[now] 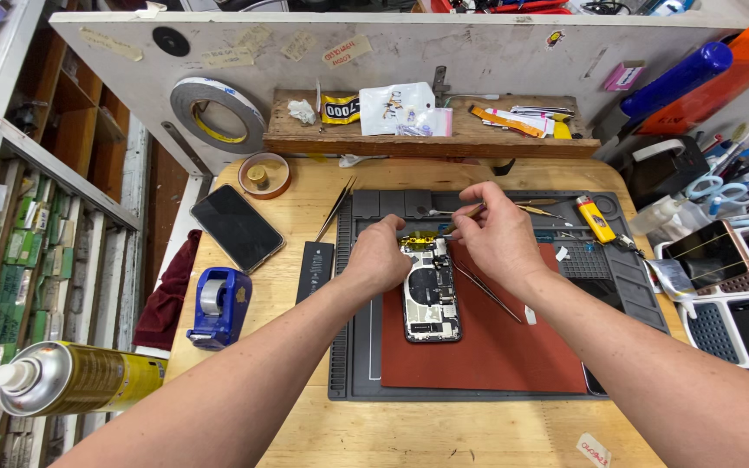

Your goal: The person disassembles a smartphone on a workbench, removing the battery and internal components using a screwdriver, tweezers, and a plastic pry tool. The person places removed parts on the mat and continues to separate internal modules.

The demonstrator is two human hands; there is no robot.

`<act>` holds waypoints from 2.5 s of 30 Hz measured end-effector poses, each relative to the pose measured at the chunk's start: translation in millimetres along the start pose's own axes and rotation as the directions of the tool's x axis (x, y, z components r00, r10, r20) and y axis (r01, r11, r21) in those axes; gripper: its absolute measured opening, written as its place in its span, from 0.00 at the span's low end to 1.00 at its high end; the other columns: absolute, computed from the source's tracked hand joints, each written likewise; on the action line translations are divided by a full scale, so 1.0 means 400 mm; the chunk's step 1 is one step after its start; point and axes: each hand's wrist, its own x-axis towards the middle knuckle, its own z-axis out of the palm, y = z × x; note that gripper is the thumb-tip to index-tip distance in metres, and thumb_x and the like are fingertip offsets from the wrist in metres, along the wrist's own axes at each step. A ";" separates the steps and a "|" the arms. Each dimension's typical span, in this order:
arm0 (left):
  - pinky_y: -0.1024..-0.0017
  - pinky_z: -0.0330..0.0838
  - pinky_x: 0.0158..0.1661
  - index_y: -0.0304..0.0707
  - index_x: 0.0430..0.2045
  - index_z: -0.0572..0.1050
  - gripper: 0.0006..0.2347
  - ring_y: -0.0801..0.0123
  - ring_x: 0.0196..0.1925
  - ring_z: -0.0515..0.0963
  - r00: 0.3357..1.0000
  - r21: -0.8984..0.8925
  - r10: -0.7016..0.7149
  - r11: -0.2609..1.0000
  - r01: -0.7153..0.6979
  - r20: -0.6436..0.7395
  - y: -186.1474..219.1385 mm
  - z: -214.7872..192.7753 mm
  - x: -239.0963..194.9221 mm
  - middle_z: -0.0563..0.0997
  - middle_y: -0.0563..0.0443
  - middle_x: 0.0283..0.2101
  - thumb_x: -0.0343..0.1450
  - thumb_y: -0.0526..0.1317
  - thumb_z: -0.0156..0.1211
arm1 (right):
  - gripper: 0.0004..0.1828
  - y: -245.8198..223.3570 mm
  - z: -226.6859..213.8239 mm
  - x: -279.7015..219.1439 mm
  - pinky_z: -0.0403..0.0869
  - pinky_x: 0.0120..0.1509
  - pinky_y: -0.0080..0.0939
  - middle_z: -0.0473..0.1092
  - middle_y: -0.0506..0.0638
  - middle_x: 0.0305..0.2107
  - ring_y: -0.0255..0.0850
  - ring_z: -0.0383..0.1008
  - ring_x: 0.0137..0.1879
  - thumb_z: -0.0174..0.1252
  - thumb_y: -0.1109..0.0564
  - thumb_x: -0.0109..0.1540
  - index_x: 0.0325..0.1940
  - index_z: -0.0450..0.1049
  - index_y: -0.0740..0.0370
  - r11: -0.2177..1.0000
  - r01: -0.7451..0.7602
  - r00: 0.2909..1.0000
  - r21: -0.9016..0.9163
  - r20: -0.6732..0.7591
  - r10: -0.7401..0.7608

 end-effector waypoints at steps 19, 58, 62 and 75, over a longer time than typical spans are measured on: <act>0.66 0.76 0.52 0.38 0.56 0.73 0.24 0.58 0.52 0.83 0.999 -0.032 0.007 0.999 -0.006 0.045 -0.040 0.013 0.032 0.84 0.40 0.47 0.63 0.35 0.68 | 0.11 -0.065 -0.011 0.061 0.75 0.51 0.56 0.78 0.62 0.34 0.58 0.78 0.44 0.64 0.51 0.64 0.43 0.78 0.60 0.701 0.397 0.917 -0.593 0.233 -0.323; 0.62 0.75 0.49 0.33 0.47 0.77 0.18 0.54 0.47 0.82 0.980 -0.198 0.019 0.978 -0.059 -0.199 -0.080 0.085 0.022 0.84 0.42 0.41 0.62 0.29 0.64 | 0.17 -0.048 0.011 0.055 0.77 0.49 0.44 0.79 0.50 0.39 0.38 0.81 0.48 0.51 0.68 0.57 0.47 0.76 0.58 0.977 0.183 0.960 -0.106 0.236 -0.154; 0.61 0.75 0.47 0.29 0.39 0.79 0.14 0.51 0.45 0.82 0.948 -0.176 0.085 0.974 -0.144 -0.306 -0.088 0.091 -0.006 0.82 0.39 0.39 0.60 0.28 0.66 | 0.14 -0.057 0.013 0.044 0.75 0.53 0.46 0.77 0.53 0.41 0.45 0.79 0.47 0.59 0.65 0.57 0.47 0.75 0.61 0.894 0.340 0.933 -0.291 0.228 -0.280; 0.64 0.77 0.48 0.29 0.43 0.78 0.16 0.57 0.45 0.83 0.977 -0.236 0.014 0.970 -0.065 -0.214 -0.063 0.058 -0.039 0.83 0.41 0.40 0.61 0.31 0.68 | 0.13 -0.001 -0.033 0.060 0.78 0.51 0.42 0.79 0.51 0.39 0.39 0.80 0.46 0.59 0.67 0.59 0.49 0.76 0.63 0.980 0.138 0.981 -0.142 0.157 -0.115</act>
